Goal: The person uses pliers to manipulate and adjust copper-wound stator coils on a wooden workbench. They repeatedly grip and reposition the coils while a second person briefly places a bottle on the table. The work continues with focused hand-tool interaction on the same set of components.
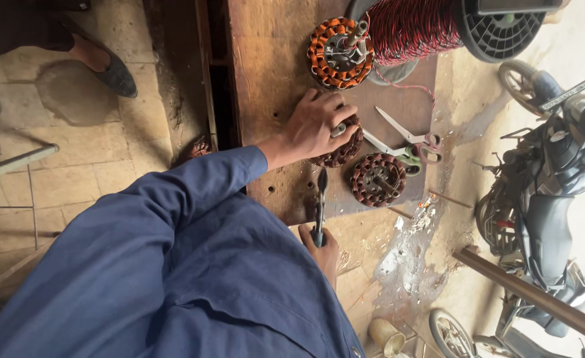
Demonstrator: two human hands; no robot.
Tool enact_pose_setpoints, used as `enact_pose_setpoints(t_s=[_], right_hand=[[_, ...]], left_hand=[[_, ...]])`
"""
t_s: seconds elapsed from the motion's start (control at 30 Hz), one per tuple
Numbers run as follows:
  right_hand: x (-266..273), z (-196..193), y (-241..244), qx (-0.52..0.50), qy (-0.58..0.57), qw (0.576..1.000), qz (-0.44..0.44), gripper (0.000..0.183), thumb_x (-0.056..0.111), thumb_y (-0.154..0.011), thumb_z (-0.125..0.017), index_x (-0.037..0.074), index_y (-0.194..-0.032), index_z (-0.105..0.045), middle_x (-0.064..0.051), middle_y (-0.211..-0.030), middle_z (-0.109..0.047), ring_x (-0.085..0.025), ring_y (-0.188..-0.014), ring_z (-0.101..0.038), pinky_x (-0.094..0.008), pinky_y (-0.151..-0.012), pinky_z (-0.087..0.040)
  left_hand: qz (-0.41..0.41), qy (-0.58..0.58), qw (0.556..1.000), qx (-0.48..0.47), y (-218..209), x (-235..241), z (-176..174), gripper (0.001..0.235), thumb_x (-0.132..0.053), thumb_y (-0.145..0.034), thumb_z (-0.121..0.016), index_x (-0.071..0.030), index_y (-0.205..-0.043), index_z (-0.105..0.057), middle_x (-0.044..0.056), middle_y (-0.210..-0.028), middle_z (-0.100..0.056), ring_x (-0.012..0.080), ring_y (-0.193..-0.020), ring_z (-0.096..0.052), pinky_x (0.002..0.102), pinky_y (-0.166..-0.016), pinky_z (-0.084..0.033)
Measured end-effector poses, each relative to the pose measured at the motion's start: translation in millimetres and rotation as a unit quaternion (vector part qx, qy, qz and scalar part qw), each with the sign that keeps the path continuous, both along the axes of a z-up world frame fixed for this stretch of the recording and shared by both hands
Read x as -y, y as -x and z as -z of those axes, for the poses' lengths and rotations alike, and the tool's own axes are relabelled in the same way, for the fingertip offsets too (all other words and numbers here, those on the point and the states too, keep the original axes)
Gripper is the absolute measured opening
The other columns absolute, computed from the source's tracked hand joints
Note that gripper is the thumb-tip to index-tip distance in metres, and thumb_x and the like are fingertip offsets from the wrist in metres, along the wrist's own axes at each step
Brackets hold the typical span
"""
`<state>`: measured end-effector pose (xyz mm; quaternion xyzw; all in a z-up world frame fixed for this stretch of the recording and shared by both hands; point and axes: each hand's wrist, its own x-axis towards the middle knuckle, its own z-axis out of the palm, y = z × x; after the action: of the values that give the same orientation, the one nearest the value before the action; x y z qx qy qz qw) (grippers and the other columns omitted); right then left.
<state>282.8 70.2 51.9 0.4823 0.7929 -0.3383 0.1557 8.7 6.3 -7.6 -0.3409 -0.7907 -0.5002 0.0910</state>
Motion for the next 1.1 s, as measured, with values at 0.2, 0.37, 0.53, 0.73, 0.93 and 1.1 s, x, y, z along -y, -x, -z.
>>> enact_pose_setpoints(t_s=[0.2, 0.37, 0.53, 0.73, 0.93, 1.1], right_hand=[[17, -12, 14, -0.024, -0.055, 0.998, -0.010, 0.041, 0.035, -0.077, -0.085, 0.001, -0.078, -0.062, -0.006, -0.061, -0.057, -0.016, -0.057, -0.049, -0.037, -0.056, -0.043], [10, -6, 9, -0.039, -0.061, 0.997, -0.023, 0.040, 0.034, -0.079, -0.084, 0.001, -0.077, -0.062, -0.006, -0.061, -0.054, -0.016, -0.057, -0.048, -0.037, -0.055, -0.042], [11, -14, 12, -0.054, -0.057, 0.997, -0.010, 0.041, 0.035, -0.080, -0.082, 0.001, -0.075, -0.058, -0.005, -0.061, -0.052, -0.016, -0.057, -0.046, -0.037, -0.055, -0.040], [15, -33, 35, -0.009, -0.089, 0.996, -0.011, 0.043, 0.033, -0.079, -0.082, 0.001, -0.071, -0.055, -0.004, -0.058, -0.051, -0.016, -0.054, -0.046, -0.037, -0.053, -0.038], [18, -48, 33, -0.016, -0.040, 0.999, 0.001, 0.041, 0.035, -0.083, -0.079, -0.001, -0.075, -0.061, -0.005, -0.059, -0.050, -0.016, -0.055, -0.044, -0.038, -0.053, -0.038], [24, -55, 44, 0.015, -0.013, 1.000, -0.003, 0.040, 0.037, -0.080, -0.080, -0.002, -0.080, -0.069, -0.006, -0.061, -0.059, -0.015, -0.056, -0.051, -0.036, -0.055, -0.042]], left_hand=[[0.011, 0.034, 0.999, 0.023, 4, -1, -5, 0.037, -0.038, -0.094, -0.069, -0.005, -0.111, -0.069, 0.016, -0.114, -0.064, 0.0274, -0.098, -0.064, 0.046, -0.085, -0.044], [0.007, 0.031, 0.999, 0.034, 2, -4, -2, 0.034, -0.037, -0.092, -0.071, -0.006, -0.106, -0.069, 0.015, -0.110, -0.061, 0.0281, -0.096, -0.062, 0.047, -0.083, -0.043], [0.009, 0.030, 0.999, 0.040, 6, 1, -5, 0.033, -0.038, -0.093, -0.072, -0.007, -0.104, -0.069, 0.013, -0.107, -0.061, 0.0286, -0.098, -0.061, 0.048, -0.083, -0.043], [-0.005, 0.049, 0.999, -0.003, 8, -2, -11, 0.044, -0.041, -0.088, -0.072, -0.002, -0.108, -0.070, 0.016, -0.108, -0.062, 0.0298, -0.100, -0.061, 0.048, -0.081, -0.044], [0.003, 0.090, 0.996, 0.001, 6, -9, -4, 0.052, -0.042, -0.090, -0.073, 0.007, -0.109, -0.068, 0.020, -0.113, -0.063, 0.0289, -0.100, -0.062, 0.045, -0.083, -0.047], [0.030, 0.101, 0.994, 0.035, 10, -5, -6, 0.048, -0.040, -0.087, -0.074, 0.005, -0.103, -0.068, 0.017, -0.109, -0.064, 0.0279, -0.097, -0.062, 0.044, -0.079, -0.048]])
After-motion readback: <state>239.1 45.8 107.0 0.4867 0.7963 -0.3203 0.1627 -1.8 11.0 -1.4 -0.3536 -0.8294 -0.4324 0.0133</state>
